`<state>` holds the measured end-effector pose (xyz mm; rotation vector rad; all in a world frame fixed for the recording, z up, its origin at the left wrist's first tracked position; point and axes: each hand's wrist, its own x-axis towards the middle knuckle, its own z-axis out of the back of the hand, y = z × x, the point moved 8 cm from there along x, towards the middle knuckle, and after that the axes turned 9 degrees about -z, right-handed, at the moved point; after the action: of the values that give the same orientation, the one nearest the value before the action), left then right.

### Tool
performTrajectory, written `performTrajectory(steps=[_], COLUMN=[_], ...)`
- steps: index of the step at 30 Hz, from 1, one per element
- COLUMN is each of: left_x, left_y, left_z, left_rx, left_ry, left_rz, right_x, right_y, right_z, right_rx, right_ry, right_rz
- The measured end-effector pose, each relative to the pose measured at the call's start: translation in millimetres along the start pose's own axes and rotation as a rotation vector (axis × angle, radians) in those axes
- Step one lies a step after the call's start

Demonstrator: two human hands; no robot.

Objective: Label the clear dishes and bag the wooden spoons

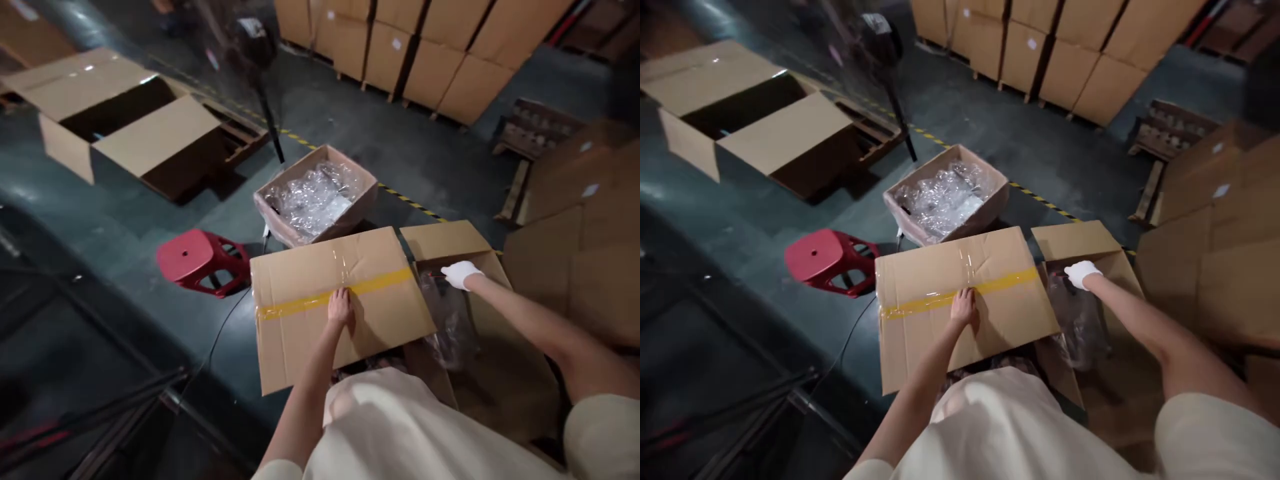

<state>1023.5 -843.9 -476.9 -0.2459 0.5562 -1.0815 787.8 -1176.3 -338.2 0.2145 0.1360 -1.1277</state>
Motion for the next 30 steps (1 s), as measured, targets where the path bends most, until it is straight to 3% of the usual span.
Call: performTrajectory(steps=[3, 5, 8, 11, 14, 17, 20, 23, 25, 28, 30], left_x=[15.0, 23.7, 27.9, 14.4, -6.4, -20.2, -36.1, -74.2, -108.9, -143.5, -142.4], left_y=[-2.6, 1.7, 3.2, -4.0, -13.7, -25.2, -39.0, -55.3, -64.6, -74.0, -71.3], left_z=[-0.4, 3.7, 11.2, 19.9, 26.8, 29.6, 33.1, 43.4, 46.5, 38.2, 21.4], left_rx=[0.057, 0.073, 0.07, 0.083, 0.128, 0.154, 0.123, 0.043, -0.013, -0.242, -0.581], left_ry=[0.026, 0.076, 0.186, 0.247, 0.234, 0.185, 0.148, 0.135, 0.221, 0.476, 0.729], left_rz=[0.093, 0.113, 0.059, -0.015, -0.065, -0.123, -0.134, -0.091, -0.068, -0.091, 0.012], right_x=[-23.9, -46.4, -70.2, -71.4, -64.1, -71.2, -96.0, -110.5, -105.5, -76.7, -53.1], right_y=[-45.8, -67.3, -72.3, -56.1, -49.7, -64.3, -94.1, -123.5, -128.7, -105.1, -78.6], right_z=[-31.3, -62.7, -102.6, -130.2, -147.8, -161.4, -168.8, -168.3, -164.5, -152.8, -146.0], right_rx=[0.046, 0.222, 0.59, 0.805, 0.871, 0.803, 0.664, 0.648, 0.666, 0.502, 0.285], right_ry=[0.208, 0.385, 0.498, 0.569, 0.643, 0.785, 0.907, 0.808, 0.665, 0.44, 0.338], right_rz=[-0.15, -0.299, -0.413, -0.343, -0.277, -0.224, -0.149, -0.199, -0.222, -0.049, 0.114])
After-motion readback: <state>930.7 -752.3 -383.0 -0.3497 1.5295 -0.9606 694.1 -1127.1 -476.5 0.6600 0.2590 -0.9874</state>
